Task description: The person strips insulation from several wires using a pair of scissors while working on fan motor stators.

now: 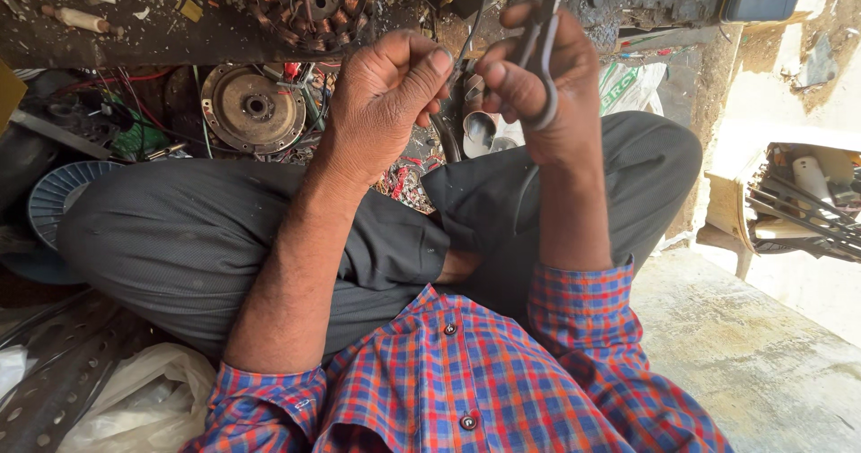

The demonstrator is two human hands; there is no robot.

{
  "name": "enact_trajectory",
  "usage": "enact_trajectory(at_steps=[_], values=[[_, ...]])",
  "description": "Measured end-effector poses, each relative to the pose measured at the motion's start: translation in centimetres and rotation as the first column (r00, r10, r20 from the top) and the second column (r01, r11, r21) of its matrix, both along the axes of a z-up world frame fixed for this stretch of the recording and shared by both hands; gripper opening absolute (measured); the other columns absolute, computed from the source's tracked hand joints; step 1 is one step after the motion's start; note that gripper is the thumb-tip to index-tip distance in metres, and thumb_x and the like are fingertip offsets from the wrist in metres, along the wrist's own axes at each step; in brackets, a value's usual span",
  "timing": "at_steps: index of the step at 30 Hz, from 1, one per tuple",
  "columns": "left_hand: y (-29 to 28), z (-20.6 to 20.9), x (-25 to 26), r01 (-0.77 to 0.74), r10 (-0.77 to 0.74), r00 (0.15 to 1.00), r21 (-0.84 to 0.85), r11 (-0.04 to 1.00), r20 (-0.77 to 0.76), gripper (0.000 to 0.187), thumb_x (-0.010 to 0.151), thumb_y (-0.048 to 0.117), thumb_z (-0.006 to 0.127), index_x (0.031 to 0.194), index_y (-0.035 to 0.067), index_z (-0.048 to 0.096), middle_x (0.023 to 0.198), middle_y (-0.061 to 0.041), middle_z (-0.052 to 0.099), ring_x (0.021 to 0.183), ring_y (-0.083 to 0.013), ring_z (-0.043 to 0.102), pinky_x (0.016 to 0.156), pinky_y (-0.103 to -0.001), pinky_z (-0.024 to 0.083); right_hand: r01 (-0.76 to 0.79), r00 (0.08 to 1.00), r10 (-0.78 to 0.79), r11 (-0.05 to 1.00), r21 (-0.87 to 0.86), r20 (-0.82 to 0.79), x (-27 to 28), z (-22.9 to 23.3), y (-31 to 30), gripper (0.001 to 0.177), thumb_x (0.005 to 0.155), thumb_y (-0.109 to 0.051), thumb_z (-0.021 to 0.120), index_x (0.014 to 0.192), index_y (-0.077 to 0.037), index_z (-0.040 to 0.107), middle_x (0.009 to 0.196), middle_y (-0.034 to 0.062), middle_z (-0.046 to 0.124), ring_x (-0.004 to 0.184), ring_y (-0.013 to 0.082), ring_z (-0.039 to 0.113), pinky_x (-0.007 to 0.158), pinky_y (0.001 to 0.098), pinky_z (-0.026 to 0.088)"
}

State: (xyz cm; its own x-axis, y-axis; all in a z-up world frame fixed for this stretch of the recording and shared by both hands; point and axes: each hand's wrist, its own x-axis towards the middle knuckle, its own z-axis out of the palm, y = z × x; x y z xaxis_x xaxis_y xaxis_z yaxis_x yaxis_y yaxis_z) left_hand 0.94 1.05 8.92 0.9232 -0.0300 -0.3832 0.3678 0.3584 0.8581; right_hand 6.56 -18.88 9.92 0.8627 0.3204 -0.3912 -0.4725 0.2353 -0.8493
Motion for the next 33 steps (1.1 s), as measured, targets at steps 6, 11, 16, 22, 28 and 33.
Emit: enact_trajectory(at_steps=[6, 11, 16, 22, 28, 33], values=[[0.7, 0.4, 0.1, -0.049, 0.049, 0.998, -0.001, 0.999, 0.047, 0.018, 0.108, 0.024, 0.066, 0.105, 0.007, 0.069, 0.085, 0.002, 0.066, 0.073, -0.0028, 0.059, 0.063, -0.019, 0.049, -0.186, 0.981, 0.177, 0.975, 0.121, 0.081, -0.2, 1.6, -1.1, 0.062, 0.083, -0.009, 0.094, 0.134, 0.001, 0.061, 0.091, 0.0137, 0.074, 0.07, 0.0155, 0.071, 0.061, 0.023, 0.056], [1.3, 1.0, 0.0, 0.007, -0.016, 0.995, 0.093, 0.996, 0.094, 0.015, 0.108, 0.022, 0.065, 0.108, 0.007, 0.069, 0.088, 0.002, 0.069, 0.077, -0.0032, 0.063, 0.065, -0.019, 0.052, -0.181, 0.979, 0.181, 0.983, 0.0, 0.089, -0.3, 1.6, -0.3, 0.057, 0.085, -0.007, 0.093, 0.132, 0.002, 0.061, 0.09, 0.0141, 0.075, 0.071, 0.0157, 0.071, 0.061, 0.0243, 0.058], [1.1, 0.7, -0.1, 0.031, -0.048, 0.988, 0.118, 0.993, 0.145, 0.013, 0.108, 0.019, 0.066, 0.109, 0.006, 0.069, 0.089, 0.002, 0.068, 0.077, -0.0035, 0.062, 0.065, -0.019, 0.051, -0.213, 0.975, 0.209, 0.976, 0.046, 0.077, -0.2, 2.0, -0.6, 0.057, 0.084, -0.011, 0.093, 0.129, 0.001, 0.062, 0.087, 0.0134, 0.074, 0.067, 0.0149, 0.071, 0.059, 0.0233, 0.057], [1.4, 0.8, -0.1, -0.049, 0.006, 0.975, 0.19, 0.98, 0.22, 0.009, 0.107, 0.012, 0.069, 0.108, 0.003, 0.069, 0.088, 0.006, 0.065, 0.08, -0.0006, 0.057, 0.071, -0.018, 0.049, -0.328, 0.94, 0.306, 0.932, 0.152, 0.152, -1.9, 3.6, -1.1, 0.061, 0.079, -0.019, 0.095, 0.128, 0.0, 0.063, 0.115, 0.013, 0.07, 0.086, 0.0158, 0.072, 0.077, 0.0257, 0.06], [1.9, 0.8, -0.2, -0.068, 0.009, 0.975, 0.263, 0.962, 0.222, 0.009, 0.102, 0.012, 0.072, 0.101, 0.003, 0.069, 0.084, 0.006, 0.065, 0.075, -0.0007, 0.057, 0.067, -0.019, 0.048, -0.327, 0.917, 0.376, 0.901, 0.285, -0.135, -5.3, 2.5, -2.6, 0.074, 0.071, -0.021, 0.097, 0.129, 0.011, 0.063, 0.087, 0.0175, 0.074, 0.063, 0.0166, 0.069, 0.058, 0.0243, 0.055], [1.6, 0.6, 0.0, -0.05, -0.012, 0.962, 0.219, 0.974, 0.273, 0.01, 0.107, 0.013, 0.068, 0.109, 0.003, 0.069, 0.09, 0.004, 0.068, 0.081, -0.0016, 0.06, 0.071, -0.02, 0.051, -0.271, 0.905, 0.375, 0.871, 0.408, -0.2, -5.6, 1.6, -3.4, 0.076, 0.07, -0.022, 0.098, 0.127, 0.014, 0.063, 0.087, 0.0188, 0.074, 0.058, 0.0171, 0.066, 0.052, 0.0243, 0.052]])
